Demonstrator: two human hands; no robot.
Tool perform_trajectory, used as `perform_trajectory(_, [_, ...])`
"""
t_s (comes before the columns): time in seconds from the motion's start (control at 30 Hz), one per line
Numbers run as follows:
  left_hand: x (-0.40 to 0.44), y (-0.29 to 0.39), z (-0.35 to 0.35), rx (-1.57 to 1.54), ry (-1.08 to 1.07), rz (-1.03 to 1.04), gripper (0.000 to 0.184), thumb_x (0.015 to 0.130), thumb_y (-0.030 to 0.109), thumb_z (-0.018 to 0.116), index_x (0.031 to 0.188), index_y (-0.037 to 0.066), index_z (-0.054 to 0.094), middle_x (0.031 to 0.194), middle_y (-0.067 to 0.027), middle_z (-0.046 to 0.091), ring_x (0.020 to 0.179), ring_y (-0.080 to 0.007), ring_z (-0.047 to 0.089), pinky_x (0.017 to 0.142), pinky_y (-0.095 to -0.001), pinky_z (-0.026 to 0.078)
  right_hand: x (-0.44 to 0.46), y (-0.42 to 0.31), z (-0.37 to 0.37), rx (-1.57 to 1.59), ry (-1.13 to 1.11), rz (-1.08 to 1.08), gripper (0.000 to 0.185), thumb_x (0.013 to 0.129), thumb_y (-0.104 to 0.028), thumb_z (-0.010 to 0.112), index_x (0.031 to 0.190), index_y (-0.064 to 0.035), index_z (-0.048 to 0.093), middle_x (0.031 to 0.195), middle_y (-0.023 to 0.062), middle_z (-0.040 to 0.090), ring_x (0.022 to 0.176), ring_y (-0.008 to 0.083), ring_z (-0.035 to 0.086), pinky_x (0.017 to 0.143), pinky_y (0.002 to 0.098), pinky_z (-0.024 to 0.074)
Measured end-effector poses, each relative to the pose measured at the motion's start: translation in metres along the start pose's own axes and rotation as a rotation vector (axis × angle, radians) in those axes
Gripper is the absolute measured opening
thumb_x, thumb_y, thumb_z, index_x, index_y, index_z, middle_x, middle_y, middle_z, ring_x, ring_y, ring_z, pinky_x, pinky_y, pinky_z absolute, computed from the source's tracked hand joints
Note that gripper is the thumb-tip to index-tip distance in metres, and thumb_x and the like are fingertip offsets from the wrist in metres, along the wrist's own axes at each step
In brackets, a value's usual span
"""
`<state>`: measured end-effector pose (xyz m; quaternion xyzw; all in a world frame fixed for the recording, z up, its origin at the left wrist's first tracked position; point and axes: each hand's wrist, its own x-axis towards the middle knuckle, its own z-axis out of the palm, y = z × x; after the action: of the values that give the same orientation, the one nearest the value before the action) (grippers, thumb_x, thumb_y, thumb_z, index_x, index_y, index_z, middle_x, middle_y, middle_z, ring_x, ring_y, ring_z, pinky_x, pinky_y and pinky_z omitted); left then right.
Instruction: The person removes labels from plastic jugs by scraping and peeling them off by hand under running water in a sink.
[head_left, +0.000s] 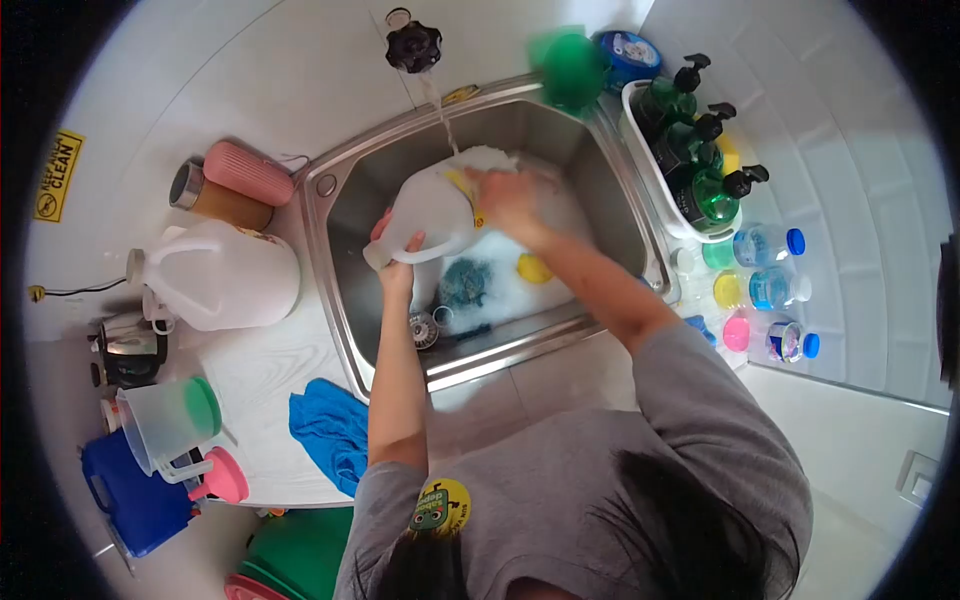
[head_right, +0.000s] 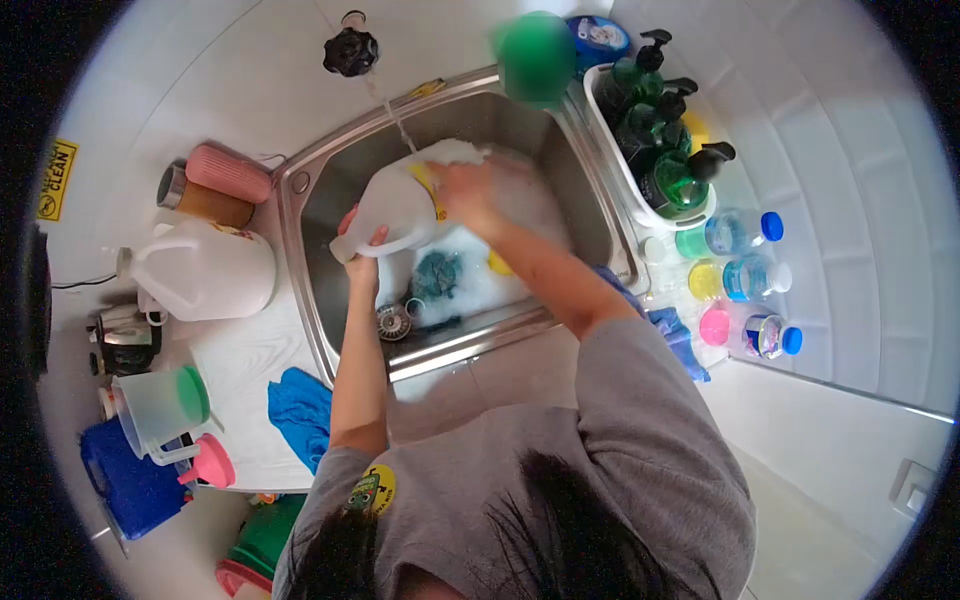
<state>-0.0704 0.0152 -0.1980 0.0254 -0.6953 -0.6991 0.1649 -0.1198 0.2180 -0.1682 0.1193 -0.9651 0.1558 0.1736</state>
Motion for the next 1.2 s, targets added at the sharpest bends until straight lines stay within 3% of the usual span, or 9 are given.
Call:
perform_trajectory(0.3, [0.000,-0.021,-0.007,-0.007,0.004,0.014,0.056,0.067,0.004,0.071,0.116,0.008,0.046,0.117,-0.0105,0.050,0.106,-0.0227,0.048,0.093,-0.0333,0.037,0.001,-0.014,-0.007,-0.098,-0.037,-0.091,0.039,0.075,-0.019,0.046,0.110,-0.0307,0.058,0.078,0.0058,0.063,0.061,0.0238,0.058,0.055,0.0364,0.0415])
perform_trajectory(0.43, [-0.006,-0.002,-0.002,0.009,0.013,0.008,0.055,0.068,0.005,0.071,0.116,0.007,0.045,0.117,-0.0106,0.049,0.104,-0.0221,0.049,0.090,-0.0322,0.039,0.016,-0.004,-0.017,-0.126,-0.271,0.105,0.038,0.075,-0.020,0.046,0.110,-0.0290,0.058,0.081,0.0060,0.063,0.063,0.0229,0.059,0.054,0.0362,0.0407])
perform_trajectory(0.47, [-0.001,-0.001,0.003,-0.001,0.012,0.018,0.055,0.068,0.005,0.071,0.116,0.007,0.045,0.117,-0.0106,0.049,0.104,-0.0221,0.049,0.090,-0.0322,0.039,0.018,0.002,-0.015,-0.135,-0.260,0.102,0.038,0.075,-0.020,0.046,0.110,-0.0290,0.058,0.081,0.0060,0.063,0.063,0.0229,0.059,0.054,0.0362,0.0407])
perform_trajectory(0.6, [-0.006,-0.002,-0.005,-0.005,0.014,-0.058,0.054,0.068,0.004,0.070,0.116,0.008,0.045,0.117,-0.0100,0.049,0.104,-0.0216,0.048,0.090,-0.0316,0.040,-0.006,0.011,0.031,-0.051,0.140,-0.124,0.039,0.075,-0.020,0.046,0.111,-0.0249,0.058,0.081,0.0046,0.063,0.067,0.0215,0.059,0.055,0.0368,0.0392])
perform_trajectory(0.8, [-0.003,-0.016,-0.008,-0.145,0.062,-0.141,0.054,0.069,0.004,0.070,0.116,0.007,0.044,0.117,-0.0089,0.049,0.103,-0.0213,0.049,0.089,-0.0306,0.040,-0.018,0.001,0.022,-0.098,0.104,-0.075,0.039,0.074,-0.018,0.046,0.111,-0.0208,0.058,0.077,0.0034,0.061,0.067,0.0209,0.056,0.057,0.0366,0.0381])
perform_trajectory(0.97, [0.004,-0.017,-0.001,0.005,0.059,0.021,0.056,0.071,0.010,0.070,0.120,0.011,0.043,0.116,-0.0085,0.049,0.099,-0.0222,0.051,0.083,-0.0343,0.044,-0.003,0.021,0.024,-0.203,0.094,0.185,0.037,0.074,-0.016,0.047,0.107,-0.0242,0.061,0.071,0.0019,0.057,0.057,0.0194,0.053,0.056,0.0326,0.0383])
perform_trajectory(1.1, [-0.007,0.016,-0.007,-0.259,0.269,-0.507,0.056,0.073,0.020,0.069,0.123,0.018,0.042,0.115,-0.0084,0.049,0.095,-0.0232,0.052,0.074,-0.0379,0.047,-0.021,0.006,0.045,0.082,0.303,-0.044,0.041,0.073,-0.015,0.048,0.112,-0.0219,0.058,0.074,0.0032,0.058,0.060,0.0212,0.051,0.061,0.0364,0.0382])
perform_trajectory(1.2, [-0.007,0.016,-0.010,-0.258,0.287,-0.555,0.056,0.073,0.022,0.070,0.122,0.020,0.043,0.113,-0.0084,0.051,0.093,-0.0208,0.053,0.069,-0.0377,0.047,-0.028,-0.013,0.043,0.023,0.289,0.019,0.039,0.072,-0.014,0.049,0.109,-0.0227,0.059,0.073,0.0022,0.059,0.059,0.0209,0.052,0.059,0.0347,0.0388])
